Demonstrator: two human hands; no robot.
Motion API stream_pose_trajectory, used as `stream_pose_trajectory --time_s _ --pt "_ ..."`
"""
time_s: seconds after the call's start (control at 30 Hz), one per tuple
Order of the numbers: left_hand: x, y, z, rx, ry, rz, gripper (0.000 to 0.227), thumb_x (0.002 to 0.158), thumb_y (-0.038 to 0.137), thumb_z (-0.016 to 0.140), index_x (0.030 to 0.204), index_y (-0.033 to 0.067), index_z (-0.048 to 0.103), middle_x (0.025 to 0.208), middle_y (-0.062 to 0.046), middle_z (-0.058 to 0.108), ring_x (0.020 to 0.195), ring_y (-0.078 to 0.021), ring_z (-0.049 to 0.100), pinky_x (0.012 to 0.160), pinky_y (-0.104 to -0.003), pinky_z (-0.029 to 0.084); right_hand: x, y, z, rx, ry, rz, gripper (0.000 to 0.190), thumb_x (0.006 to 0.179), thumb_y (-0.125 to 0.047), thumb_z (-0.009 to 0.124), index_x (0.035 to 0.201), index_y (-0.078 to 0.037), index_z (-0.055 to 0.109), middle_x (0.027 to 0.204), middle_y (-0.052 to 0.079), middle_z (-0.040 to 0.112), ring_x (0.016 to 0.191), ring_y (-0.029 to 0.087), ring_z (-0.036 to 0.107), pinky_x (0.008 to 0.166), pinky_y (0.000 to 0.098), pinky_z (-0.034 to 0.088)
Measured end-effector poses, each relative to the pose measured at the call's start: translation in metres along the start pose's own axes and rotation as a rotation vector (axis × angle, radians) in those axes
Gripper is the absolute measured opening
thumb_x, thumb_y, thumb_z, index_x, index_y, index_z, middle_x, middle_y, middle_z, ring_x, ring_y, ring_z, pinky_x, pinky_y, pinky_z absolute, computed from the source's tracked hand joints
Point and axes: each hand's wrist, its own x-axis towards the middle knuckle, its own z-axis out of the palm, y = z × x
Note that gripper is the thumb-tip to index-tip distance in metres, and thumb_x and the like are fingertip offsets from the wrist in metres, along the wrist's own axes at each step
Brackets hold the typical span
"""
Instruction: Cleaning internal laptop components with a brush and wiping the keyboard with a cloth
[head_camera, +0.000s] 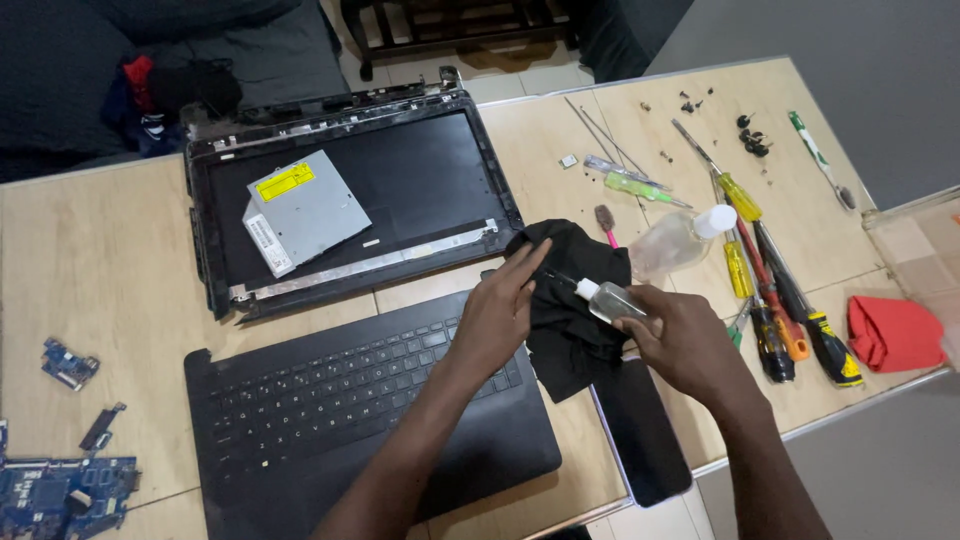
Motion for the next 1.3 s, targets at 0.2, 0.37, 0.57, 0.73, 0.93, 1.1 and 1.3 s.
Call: stream_pose_trajectory --time_s 0.2,0.37,0.57,0.73,0.93,1.1,1.3 --pt "0.002 0.001 0.000 0.008 -0.007 -0.019 0.055 0.104 0.001 0.045 0.157 0.0147 0.045 0.149 -0.037 0.049 0.131 -0.0618 0.048 0.102 -0.070 0.047 -0.002 0.006 0.001 -0.015 0.005 0.026 0.046 0.089 -0.032 0.074 0.130 -0.012 0.069 0.100 0.024 0.079 0.106 0.047 0.072 0.091 0.0625 0.056" --pt "0.003 -0.002 0.002 0.111 0.024 0.099 0.053 0.101 0.005 0.055 0.154 0.0088 0.049 0.135 -0.033 0.060 0.129 -0.0551 0.055 0.108 -0.064 0.044 -0.017 0.055 0.013 0.464 0.166 0.056 0.047 0.086 -0.017 0.079 0.128 -0.002 0.065 0.112 0.031 0.074 0.111 0.050 0.069 0.097 0.0597 0.055" --pt "0.018 -0.032 0.028 0.061 0.070 0.188 0.032 0.109 0.016 0.043 0.132 0.0048 0.062 0.126 -0.018 0.069 0.119 -0.0360 0.064 0.099 -0.047 0.050 -0.021 0.093 0.027 0.785 0.587 0.103 0.040 0.094 -0.004 0.065 0.132 -0.001 0.052 0.134 0.016 0.066 0.124 0.023 0.064 0.105 0.0348 0.050" --pt "0.030 -0.027 0.039 0.158 -0.029 0.172 0.042 0.102 -0.002 0.047 0.140 0.0104 0.059 0.106 -0.022 0.069 0.100 -0.0465 0.068 0.084 -0.052 0.058 0.010 0.171 0.088 0.766 0.828 -0.011 0.051 0.096 0.003 0.077 0.138 0.007 0.048 0.124 0.027 0.062 0.114 0.034 0.064 0.094 0.0439 0.055" --pt "0.047 -0.061 0.065 0.172 -0.172 -0.077 0.049 0.097 0.002 0.064 0.144 -0.0004 0.050 0.129 -0.024 0.045 0.119 -0.0516 0.058 0.098 -0.056 0.056 -0.009 0.129 0.084 0.393 1.073 0.051 0.053 0.084 0.008 0.090 0.128 0.011 0.060 0.106 0.029 0.065 0.098 0.040 0.068 0.079 0.0421 0.056" --pt "0.054 -0.095 0.066 0.338 -0.135 0.201 0.021 0.096 -0.003 0.056 0.116 -0.0046 0.063 0.105 -0.022 0.052 0.092 -0.0557 0.058 0.077 -0.064 0.057 -0.006 0.017 0.091 -0.103 0.999 0.097 0.043 0.081 0.007 0.087 0.118 0.015 0.065 0.097 0.025 0.065 0.088 0.040 0.069 0.076 0.0466 0.059" --pt "0.042 -0.028 0.031 0.514 0.027 0.226 0.023 0.080 0.006 0.065 0.094 0.0175 0.050 0.096 -0.005 0.050 0.085 -0.0404 0.060 0.070 -0.051 0.054 0.048 0.051 0.103 0.115 0.631 -0.162 0.082 0.064 -0.021 0.095 0.136 0.002 0.063 0.104 0.023 0.061 0.092 0.049 0.061 0.081 0.0564 0.052"
